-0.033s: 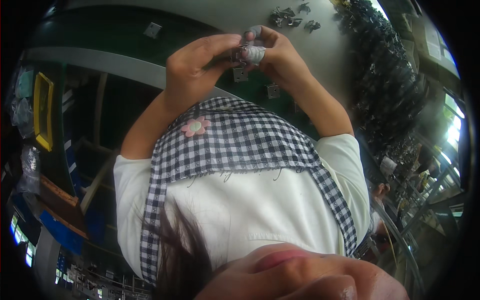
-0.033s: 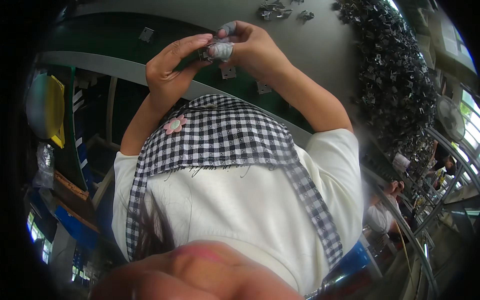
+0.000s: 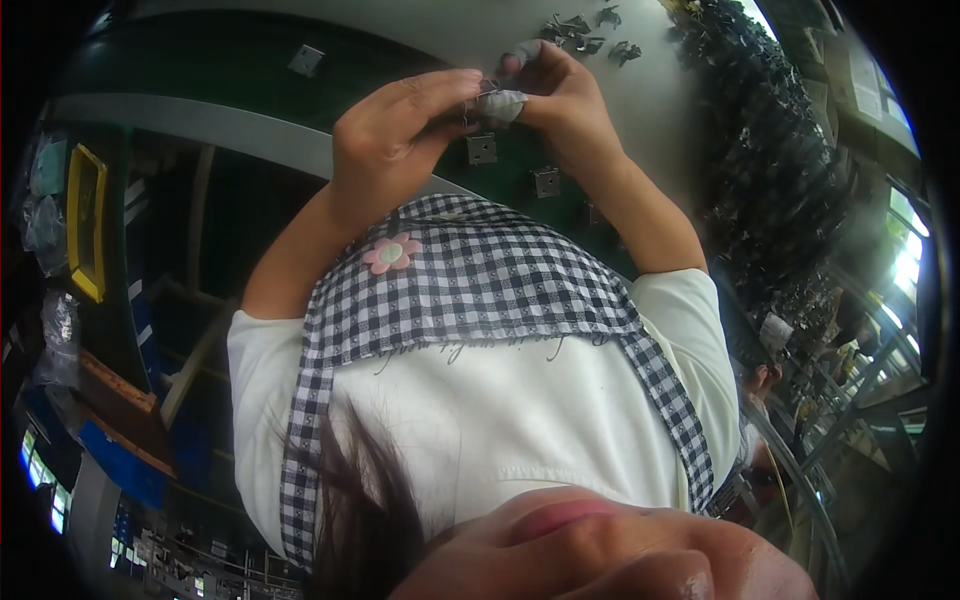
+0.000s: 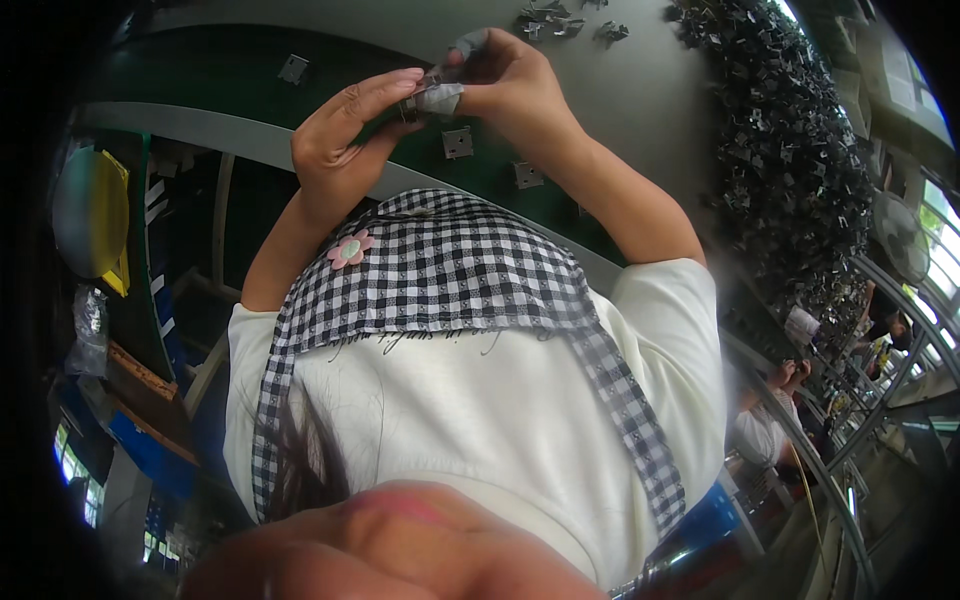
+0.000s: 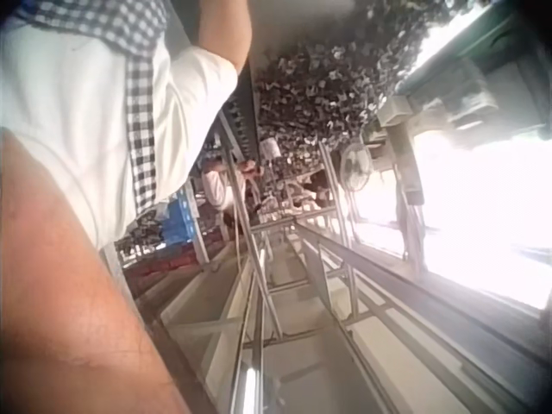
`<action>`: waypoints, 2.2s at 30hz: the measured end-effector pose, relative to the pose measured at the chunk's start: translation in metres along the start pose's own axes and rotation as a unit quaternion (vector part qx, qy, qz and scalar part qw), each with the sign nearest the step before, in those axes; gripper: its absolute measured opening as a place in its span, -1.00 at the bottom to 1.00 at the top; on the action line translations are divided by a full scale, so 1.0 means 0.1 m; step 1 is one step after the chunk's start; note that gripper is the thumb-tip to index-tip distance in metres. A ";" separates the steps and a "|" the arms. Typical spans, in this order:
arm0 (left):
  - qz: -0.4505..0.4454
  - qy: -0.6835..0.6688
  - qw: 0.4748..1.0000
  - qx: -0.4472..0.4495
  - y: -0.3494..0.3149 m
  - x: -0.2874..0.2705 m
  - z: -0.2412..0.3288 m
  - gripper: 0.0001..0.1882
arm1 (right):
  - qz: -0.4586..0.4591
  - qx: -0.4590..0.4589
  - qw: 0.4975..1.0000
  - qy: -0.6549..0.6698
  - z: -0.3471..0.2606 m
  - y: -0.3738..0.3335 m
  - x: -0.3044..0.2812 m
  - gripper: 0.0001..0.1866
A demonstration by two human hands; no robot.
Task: The person repeatedly picks up small metal components from the table and attaches them together by hand.
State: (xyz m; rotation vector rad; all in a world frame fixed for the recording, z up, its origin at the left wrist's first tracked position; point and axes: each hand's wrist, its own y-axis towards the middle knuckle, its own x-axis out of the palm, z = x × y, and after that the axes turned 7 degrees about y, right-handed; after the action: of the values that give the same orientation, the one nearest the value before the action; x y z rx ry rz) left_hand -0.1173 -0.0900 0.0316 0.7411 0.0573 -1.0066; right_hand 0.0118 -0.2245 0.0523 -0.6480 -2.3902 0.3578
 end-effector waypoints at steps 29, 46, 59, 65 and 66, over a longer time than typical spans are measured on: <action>-0.411 0.422 0.774 -0.231 0.11 0.12 -0.12 -0.43 | 0.240 -0.176 0.551 -0.780 -0.47 0.11 -1.13 -0.75; -0.104 -0.110 0.950 -0.273 0.06 0.05 0.12 -0.74 | -0.072 -0.468 0.613 -0.633 -0.01 -0.15 -0.13 -0.62; -0.064 -0.327 0.821 -0.463 -0.13 -0.15 -0.09 -0.64 | -0.141 -0.445 0.611 -0.639 0.26 0.11 -0.04 -0.78; -0.006 -0.449 0.763 -0.465 -0.23 -0.04 0.06 -0.65 | -0.089 -0.496 0.593 -0.629 0.23 -0.01 0.05 -0.75; 0.001 -0.453 0.760 -0.466 -0.24 -0.04 0.08 -0.67 | -0.079 -0.471 0.606 -0.636 0.26 -0.02 0.06 -0.81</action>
State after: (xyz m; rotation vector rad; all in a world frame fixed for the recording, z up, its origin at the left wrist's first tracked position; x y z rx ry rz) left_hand -0.1406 -0.0991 0.0258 -0.7048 -0.2754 -1.0806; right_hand -0.0101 -0.2255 0.0362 -0.6649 -3.9863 -1.0232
